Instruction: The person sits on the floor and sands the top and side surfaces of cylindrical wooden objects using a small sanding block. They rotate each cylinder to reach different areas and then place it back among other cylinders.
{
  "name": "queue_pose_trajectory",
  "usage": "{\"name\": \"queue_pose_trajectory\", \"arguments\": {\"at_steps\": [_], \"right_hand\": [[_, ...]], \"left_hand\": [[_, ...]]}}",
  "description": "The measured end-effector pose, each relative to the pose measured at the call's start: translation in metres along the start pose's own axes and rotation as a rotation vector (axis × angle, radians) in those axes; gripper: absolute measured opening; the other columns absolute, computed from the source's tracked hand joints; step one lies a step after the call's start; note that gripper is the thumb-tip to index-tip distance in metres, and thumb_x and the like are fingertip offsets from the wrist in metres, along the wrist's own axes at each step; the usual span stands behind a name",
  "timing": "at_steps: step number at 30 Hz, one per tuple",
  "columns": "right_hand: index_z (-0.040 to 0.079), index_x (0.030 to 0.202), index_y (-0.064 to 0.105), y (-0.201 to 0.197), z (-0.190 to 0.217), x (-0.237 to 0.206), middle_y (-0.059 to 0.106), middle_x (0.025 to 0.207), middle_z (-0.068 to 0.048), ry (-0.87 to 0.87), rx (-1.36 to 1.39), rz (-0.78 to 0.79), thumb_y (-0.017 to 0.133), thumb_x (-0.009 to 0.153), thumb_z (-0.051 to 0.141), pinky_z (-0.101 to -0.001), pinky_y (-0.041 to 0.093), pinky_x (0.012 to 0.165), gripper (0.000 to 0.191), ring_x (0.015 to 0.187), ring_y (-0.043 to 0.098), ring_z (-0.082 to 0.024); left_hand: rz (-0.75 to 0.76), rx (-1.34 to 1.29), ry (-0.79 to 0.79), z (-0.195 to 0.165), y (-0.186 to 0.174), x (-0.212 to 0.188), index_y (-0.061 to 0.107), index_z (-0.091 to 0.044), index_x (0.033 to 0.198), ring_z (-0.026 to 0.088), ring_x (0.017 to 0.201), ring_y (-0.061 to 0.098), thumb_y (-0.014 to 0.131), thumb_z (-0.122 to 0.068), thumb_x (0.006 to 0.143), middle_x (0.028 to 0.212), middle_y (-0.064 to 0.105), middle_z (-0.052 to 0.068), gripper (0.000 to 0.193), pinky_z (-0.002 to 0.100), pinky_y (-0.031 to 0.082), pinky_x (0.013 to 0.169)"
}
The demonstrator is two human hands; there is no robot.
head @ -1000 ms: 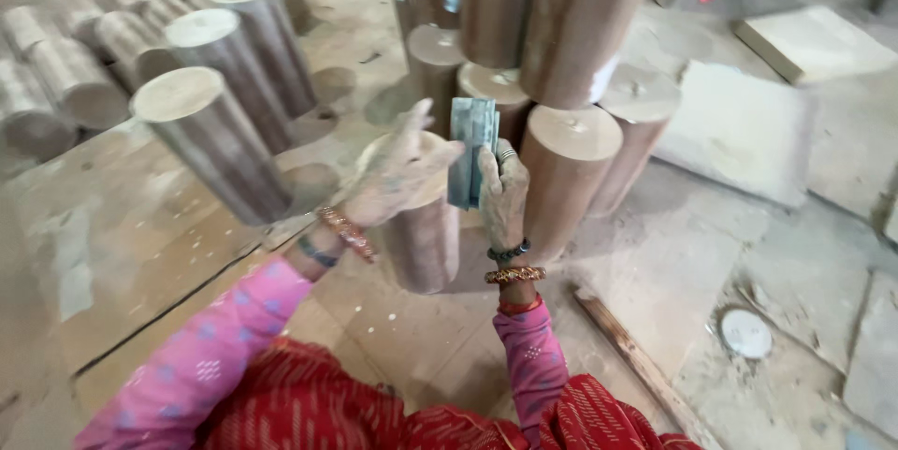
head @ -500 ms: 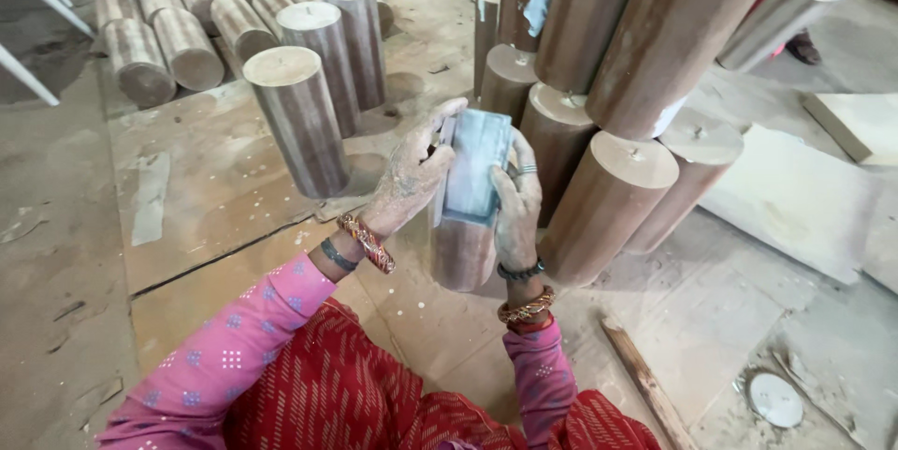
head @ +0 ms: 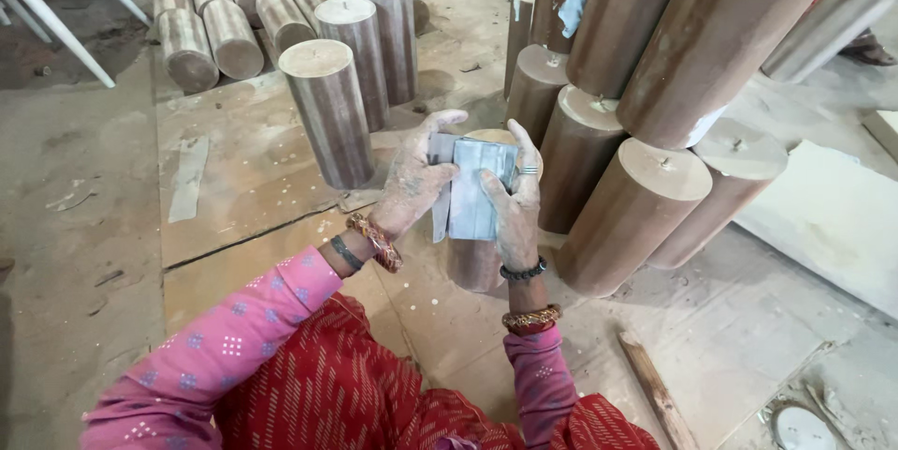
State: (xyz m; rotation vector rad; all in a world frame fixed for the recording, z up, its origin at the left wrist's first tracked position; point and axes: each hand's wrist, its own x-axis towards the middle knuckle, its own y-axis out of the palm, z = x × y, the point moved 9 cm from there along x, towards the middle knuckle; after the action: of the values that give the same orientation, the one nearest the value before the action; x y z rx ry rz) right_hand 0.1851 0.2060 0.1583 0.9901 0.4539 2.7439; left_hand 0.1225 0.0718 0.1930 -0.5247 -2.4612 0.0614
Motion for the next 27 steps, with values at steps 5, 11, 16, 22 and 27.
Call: {"name": "queue_pose_trajectory", "arguments": {"at_steps": [5,11,16,22,27], "right_hand": [[0.005,0.158,0.033,0.003,-0.006,-0.001,0.053,0.140,-0.009,0.040,0.156,-0.037,0.059,0.099,0.000,-0.0292,0.050,0.107,0.065,0.123,0.057,-0.013],[0.000,0.127,0.056,-0.001,-0.011,0.000,0.068,0.115,-0.005,0.038,-0.001,-0.078,0.065,0.095,0.002,-0.0243,0.055,0.090,0.034,0.101,0.066,-0.008],[-0.002,0.114,0.063,-0.009,-0.033,-0.004,0.071,0.101,-0.003,0.109,-0.037,-0.077,0.069,0.097,0.002,-0.0201,0.051,0.078,0.018,0.086,0.062,-0.004],[-0.002,0.122,0.063,-0.031,-0.053,0.001,0.073,0.105,-0.005,0.150,0.007,-0.097,0.065,0.097,0.005,-0.0202,0.054,0.079,0.026,0.088,0.066,-0.005],[-0.006,0.123,0.063,-0.038,-0.064,0.009,0.073,0.109,-0.009,0.144,0.015,-0.056,0.065,0.099,0.003,-0.0212,0.053,0.085,0.025,0.093,0.067,-0.007]], "left_hand": [[0.030,-0.398,-0.213,0.007,-0.004,-0.008,0.059,-0.013,0.134,0.002,0.076,0.056,0.063,0.010,0.079,0.091,0.062,-0.005,0.059,0.020,0.048,0.066],[-0.067,-0.158,-0.161,-0.007,-0.021,-0.009,0.068,-0.007,0.120,0.004,0.077,0.053,0.061,0.007,0.081,0.092,0.062,-0.004,0.042,0.021,0.048,0.067],[-0.125,-0.265,-0.093,-0.005,-0.028,-0.002,0.065,-0.007,0.122,0.003,0.088,0.058,0.061,0.006,0.083,0.105,0.065,-0.004,0.041,0.021,0.051,0.077],[-0.117,-0.355,-0.229,0.020,-0.025,0.002,0.066,-0.007,0.126,0.004,0.087,0.059,0.060,0.005,0.084,0.106,0.067,-0.001,0.044,0.022,0.051,0.076],[-0.142,-0.196,-0.128,0.013,-0.037,0.003,0.069,-0.005,0.123,0.003,0.091,0.062,0.060,0.006,0.083,0.108,0.071,-0.001,0.043,0.021,0.053,0.081]]}}
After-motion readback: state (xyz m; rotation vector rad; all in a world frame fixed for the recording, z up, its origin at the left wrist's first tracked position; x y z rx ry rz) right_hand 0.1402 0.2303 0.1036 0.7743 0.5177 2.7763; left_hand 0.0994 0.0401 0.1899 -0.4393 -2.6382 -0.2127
